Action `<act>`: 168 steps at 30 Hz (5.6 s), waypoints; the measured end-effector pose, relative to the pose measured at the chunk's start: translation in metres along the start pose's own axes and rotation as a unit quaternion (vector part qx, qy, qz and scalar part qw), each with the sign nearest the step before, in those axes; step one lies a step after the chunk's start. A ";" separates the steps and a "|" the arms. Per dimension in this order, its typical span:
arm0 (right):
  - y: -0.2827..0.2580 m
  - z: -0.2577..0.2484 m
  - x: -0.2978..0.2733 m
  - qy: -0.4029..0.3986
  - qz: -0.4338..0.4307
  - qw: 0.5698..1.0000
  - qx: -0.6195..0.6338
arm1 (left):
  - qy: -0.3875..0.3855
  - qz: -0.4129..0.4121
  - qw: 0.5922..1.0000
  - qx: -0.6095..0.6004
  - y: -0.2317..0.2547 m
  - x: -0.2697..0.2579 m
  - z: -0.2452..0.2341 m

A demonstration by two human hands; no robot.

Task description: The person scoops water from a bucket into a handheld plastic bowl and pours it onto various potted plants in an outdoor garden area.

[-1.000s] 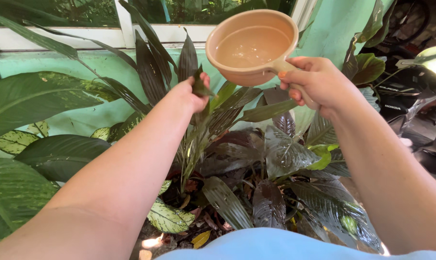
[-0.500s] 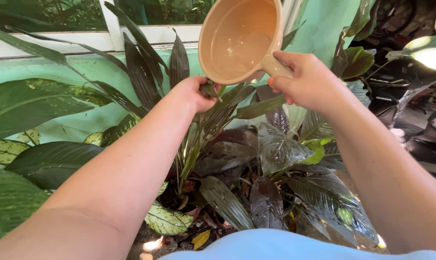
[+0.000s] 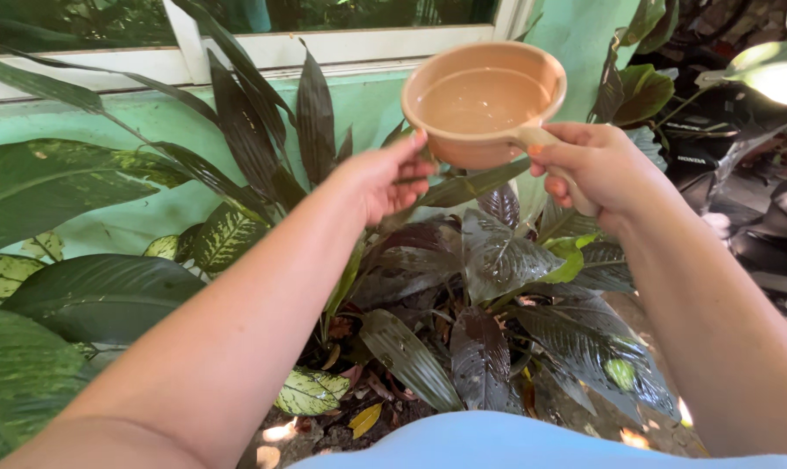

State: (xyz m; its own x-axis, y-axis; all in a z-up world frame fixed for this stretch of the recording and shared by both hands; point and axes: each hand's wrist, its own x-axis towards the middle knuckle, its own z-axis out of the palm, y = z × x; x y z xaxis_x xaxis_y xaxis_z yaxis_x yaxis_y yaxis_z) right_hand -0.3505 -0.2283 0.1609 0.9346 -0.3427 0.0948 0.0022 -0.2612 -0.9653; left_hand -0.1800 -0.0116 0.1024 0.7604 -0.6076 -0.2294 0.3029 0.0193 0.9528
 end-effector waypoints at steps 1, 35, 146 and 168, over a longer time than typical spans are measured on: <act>0.004 -0.004 -0.003 0.002 0.002 1.000 0.001 | -0.002 -0.002 1.000 0.001 -0.009 0.003 0.001; 0.023 -0.006 -0.042 0.000 0.067 0.994 -0.090 | 0.228 -0.104 0.903 -0.348 -0.210 0.017 -0.048; -0.007 0.049 0.023 -0.059 -0.026 0.979 -0.193 | 0.179 -0.115 0.903 -0.373 -0.109 0.105 -0.079; -0.030 -0.037 0.118 0.018 -0.122 0.938 -0.325 | 0.049 0.036 0.990 0.128 -0.027 0.276 0.013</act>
State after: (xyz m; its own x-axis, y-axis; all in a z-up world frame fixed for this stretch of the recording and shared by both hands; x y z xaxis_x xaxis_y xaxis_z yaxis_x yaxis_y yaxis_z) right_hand -0.2536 -0.2944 0.2096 0.9216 -0.2288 0.3136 -0.0134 -0.8261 -0.5633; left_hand 0.0145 -0.1902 0.0159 0.8307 -0.5317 -0.1650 0.1000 -0.1491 0.9838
